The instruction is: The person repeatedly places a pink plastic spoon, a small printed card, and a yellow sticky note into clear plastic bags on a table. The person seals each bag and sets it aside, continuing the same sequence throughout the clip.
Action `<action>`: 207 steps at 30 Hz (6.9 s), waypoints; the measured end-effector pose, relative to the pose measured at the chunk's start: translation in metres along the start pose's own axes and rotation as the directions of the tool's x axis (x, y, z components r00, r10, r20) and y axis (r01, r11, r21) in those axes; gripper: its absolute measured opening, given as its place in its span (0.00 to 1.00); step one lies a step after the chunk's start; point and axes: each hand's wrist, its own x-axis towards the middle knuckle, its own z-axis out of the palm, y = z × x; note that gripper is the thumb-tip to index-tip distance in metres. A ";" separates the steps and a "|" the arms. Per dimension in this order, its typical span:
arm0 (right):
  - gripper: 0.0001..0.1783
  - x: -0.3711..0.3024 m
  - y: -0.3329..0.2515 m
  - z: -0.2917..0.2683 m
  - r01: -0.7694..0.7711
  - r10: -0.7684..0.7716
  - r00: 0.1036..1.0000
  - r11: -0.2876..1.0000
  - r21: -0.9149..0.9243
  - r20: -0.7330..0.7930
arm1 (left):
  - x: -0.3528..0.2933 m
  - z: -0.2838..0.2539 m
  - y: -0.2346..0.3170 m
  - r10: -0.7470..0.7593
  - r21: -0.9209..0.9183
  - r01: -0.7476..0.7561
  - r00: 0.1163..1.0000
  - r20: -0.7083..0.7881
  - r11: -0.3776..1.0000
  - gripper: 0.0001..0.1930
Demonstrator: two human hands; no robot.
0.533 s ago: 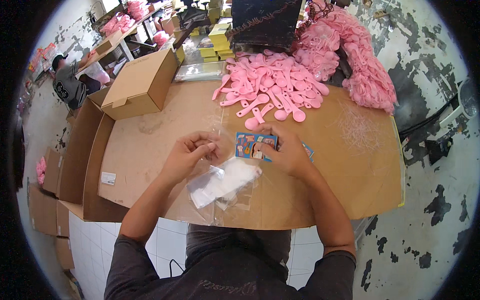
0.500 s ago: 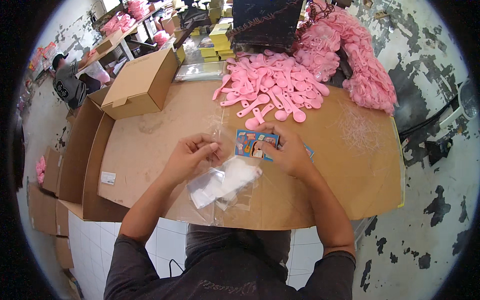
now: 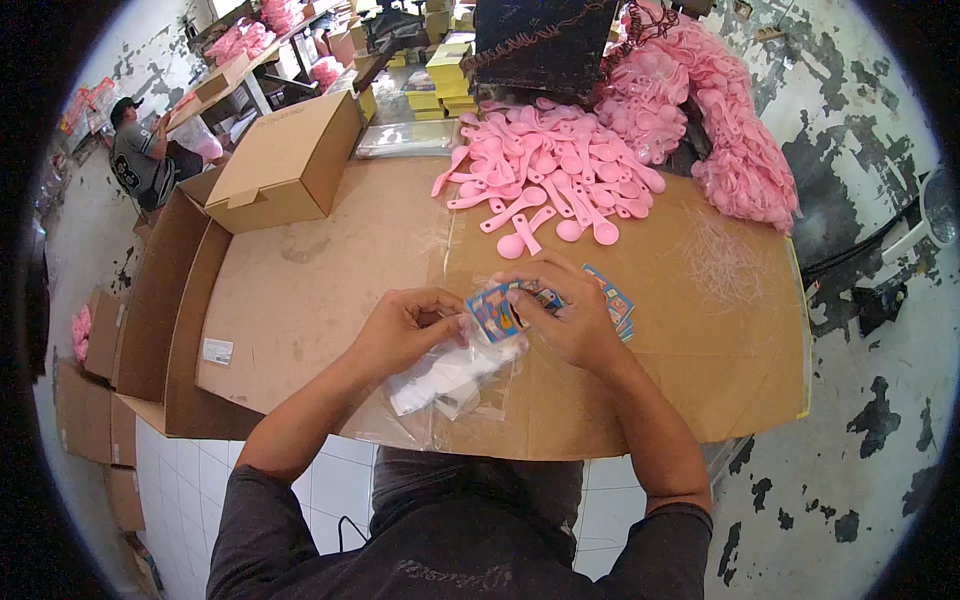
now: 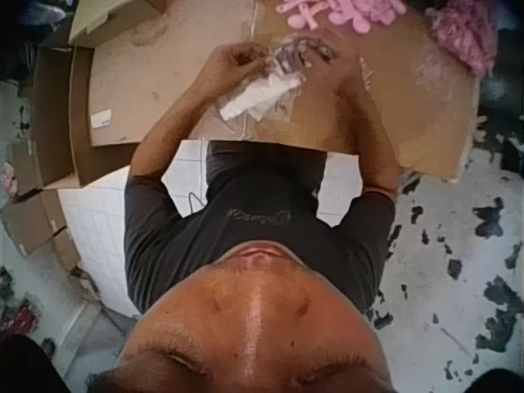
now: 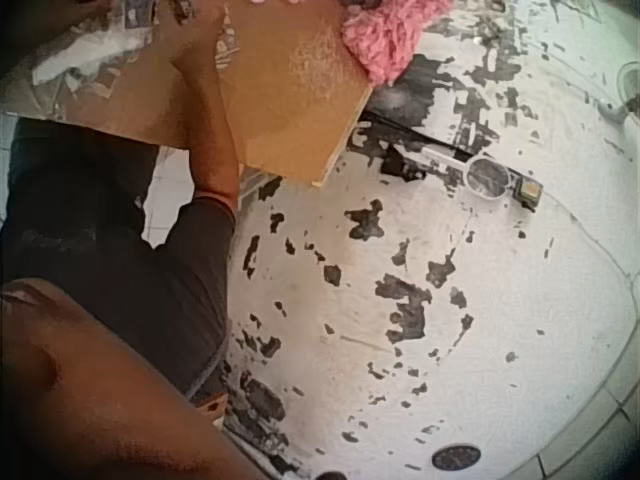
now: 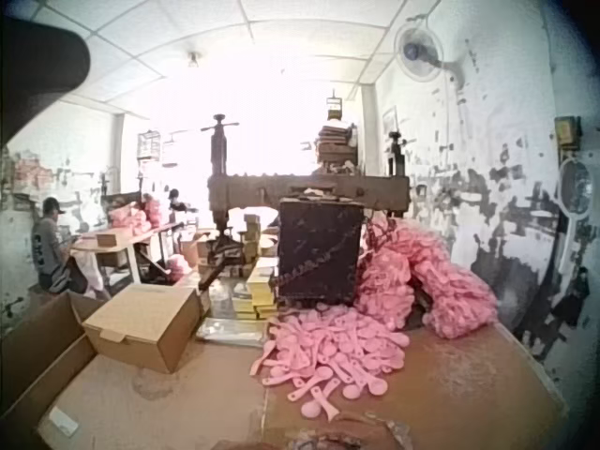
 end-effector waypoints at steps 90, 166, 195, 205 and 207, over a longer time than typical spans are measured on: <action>0.07 0.028 -0.129 -0.016 0.304 -0.284 0.950 0.755 -0.580 0.128 | -0.029 0.003 0.058 0.379 0.160 -0.390 0.920 0.100 0.907 0.23; 0.18 0.012 -0.032 0.000 -0.217 0.168 0.973 0.905 0.367 0.160 | -0.002 -0.006 0.051 0.253 -0.022 -0.259 0.956 -0.147 0.966 0.21; 0.09 0.000 0.006 0.007 -0.322 0.317 0.945 0.859 0.398 0.080 | -0.005 -0.014 0.007 0.111 -0.209 -0.126 0.991 -0.080 0.970 0.11; 0.18 -0.002 0.013 0.016 -0.296 0.281 0.954 0.838 0.459 0.101 | -0.004 -0.010 0.009 0.016 -0.111 -0.028 0.994 -0.109 0.993 0.13; 0.22 -0.002 0.003 0.021 -0.257 0.207 0.966 0.855 0.451 0.157 | -0.005 -0.013 0.005 0.012 -0.105 -0.027 0.989 -0.145 0.994 0.15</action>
